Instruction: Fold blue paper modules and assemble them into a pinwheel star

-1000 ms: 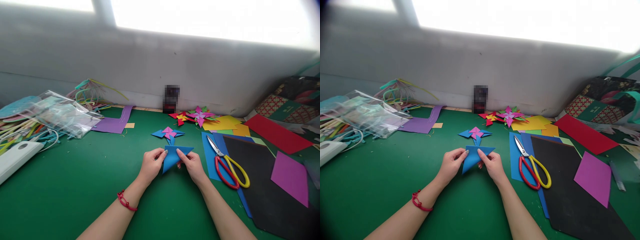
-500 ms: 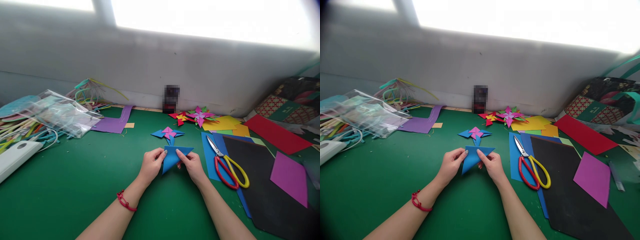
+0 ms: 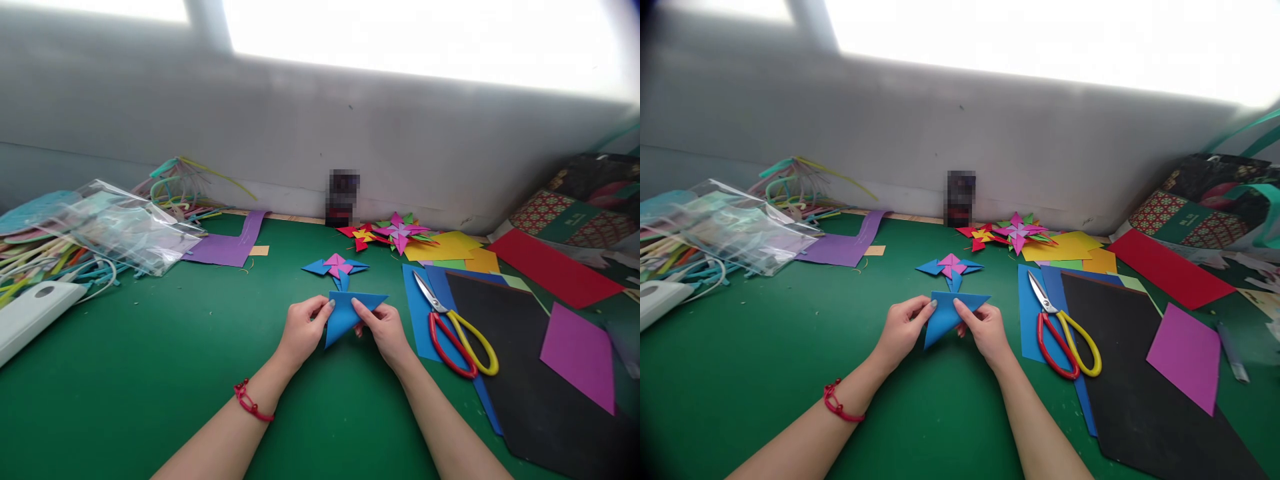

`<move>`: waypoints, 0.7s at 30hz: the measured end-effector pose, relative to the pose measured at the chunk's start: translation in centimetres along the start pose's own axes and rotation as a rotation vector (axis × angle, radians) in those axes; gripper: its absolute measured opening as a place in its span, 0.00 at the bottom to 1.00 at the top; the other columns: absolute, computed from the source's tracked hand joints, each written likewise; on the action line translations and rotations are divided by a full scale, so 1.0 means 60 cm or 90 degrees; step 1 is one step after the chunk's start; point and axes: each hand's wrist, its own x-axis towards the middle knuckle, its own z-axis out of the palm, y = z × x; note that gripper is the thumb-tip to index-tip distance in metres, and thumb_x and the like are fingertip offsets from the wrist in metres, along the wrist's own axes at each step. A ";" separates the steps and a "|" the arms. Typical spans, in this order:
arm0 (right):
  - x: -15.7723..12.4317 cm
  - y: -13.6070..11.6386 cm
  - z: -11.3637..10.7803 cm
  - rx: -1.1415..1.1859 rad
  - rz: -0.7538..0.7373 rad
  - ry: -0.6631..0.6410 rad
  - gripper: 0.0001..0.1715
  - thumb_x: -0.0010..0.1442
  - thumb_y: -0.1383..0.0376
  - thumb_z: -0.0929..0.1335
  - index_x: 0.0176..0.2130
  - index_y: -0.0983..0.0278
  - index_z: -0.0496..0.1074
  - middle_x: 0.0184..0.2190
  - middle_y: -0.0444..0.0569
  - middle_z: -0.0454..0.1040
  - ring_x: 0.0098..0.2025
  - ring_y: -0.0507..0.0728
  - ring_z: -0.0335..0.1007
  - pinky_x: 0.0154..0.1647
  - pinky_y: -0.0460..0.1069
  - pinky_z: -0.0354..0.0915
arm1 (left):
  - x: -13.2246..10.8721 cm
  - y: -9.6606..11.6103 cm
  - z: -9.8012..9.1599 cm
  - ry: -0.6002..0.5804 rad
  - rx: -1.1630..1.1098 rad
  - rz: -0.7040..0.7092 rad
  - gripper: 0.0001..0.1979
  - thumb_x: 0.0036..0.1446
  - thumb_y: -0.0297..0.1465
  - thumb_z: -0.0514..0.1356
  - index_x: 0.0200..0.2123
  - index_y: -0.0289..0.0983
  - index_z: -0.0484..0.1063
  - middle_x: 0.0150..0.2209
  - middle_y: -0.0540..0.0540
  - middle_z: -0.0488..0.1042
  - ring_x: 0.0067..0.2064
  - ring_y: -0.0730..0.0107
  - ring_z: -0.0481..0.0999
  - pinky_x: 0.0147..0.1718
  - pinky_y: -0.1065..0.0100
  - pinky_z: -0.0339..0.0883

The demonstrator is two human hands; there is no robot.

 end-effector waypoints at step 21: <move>0.005 0.009 -0.001 0.155 0.042 0.022 0.24 0.53 0.53 0.65 0.16 0.66 0.65 0.11 0.45 0.66 0.13 0.51 0.63 0.15 0.46 0.61 | 0.000 -0.002 0.000 0.006 0.001 -0.008 0.16 0.55 0.36 0.52 0.18 0.35 0.60 0.18 0.53 0.52 0.22 0.77 0.52 0.21 0.72 0.47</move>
